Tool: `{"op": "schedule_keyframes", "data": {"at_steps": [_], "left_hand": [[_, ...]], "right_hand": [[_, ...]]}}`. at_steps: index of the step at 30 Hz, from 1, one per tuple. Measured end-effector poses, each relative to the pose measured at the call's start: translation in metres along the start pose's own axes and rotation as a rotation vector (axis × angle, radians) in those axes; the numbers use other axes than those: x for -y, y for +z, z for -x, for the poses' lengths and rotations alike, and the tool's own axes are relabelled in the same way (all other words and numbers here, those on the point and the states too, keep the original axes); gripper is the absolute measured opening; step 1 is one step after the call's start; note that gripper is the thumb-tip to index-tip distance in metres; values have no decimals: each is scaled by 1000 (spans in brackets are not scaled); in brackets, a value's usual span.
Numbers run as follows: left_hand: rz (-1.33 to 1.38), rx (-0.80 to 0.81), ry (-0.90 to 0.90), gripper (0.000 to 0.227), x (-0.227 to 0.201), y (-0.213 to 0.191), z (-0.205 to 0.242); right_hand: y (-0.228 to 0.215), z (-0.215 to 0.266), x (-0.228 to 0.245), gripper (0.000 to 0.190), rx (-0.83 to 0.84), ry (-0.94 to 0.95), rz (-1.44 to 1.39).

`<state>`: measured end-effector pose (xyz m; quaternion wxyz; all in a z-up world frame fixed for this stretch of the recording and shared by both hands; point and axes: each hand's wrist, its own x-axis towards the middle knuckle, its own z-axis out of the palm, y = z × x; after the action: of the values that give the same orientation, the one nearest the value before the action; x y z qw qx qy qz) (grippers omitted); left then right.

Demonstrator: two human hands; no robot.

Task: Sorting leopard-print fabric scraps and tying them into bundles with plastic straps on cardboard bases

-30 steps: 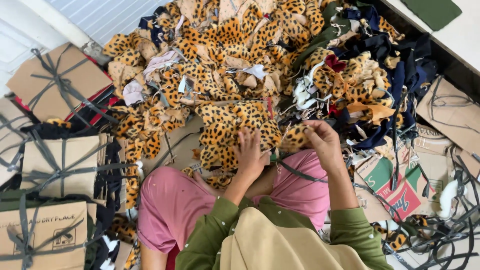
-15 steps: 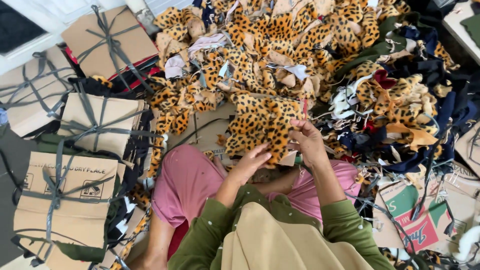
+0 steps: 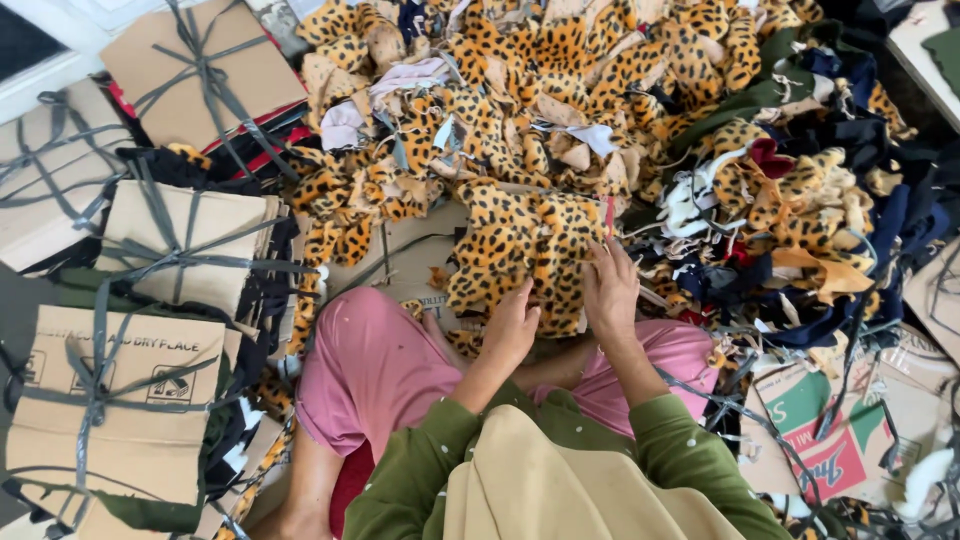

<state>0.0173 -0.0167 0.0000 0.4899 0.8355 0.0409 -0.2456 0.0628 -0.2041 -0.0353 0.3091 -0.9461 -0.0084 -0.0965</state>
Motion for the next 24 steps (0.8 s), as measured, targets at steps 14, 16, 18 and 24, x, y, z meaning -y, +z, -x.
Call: {"op": "schedule_keyframes", "data": {"at_steps": [14,16,18,24], "left_hand": [[-586,-48,-47,73,33,21,-15],[-600,-17,-37,74,37,21,-17],[-666,-31,-35,72,40,24,-23],[-659,-10,-44,75,49,26,-33]], "right_hand": [[78,-42,35,59,440,-182,473],[89,-40,28,59,466,-173,519],[98,-40,21,58,385,-197,576],[99,-46,23,58,473,-155,600]]}}
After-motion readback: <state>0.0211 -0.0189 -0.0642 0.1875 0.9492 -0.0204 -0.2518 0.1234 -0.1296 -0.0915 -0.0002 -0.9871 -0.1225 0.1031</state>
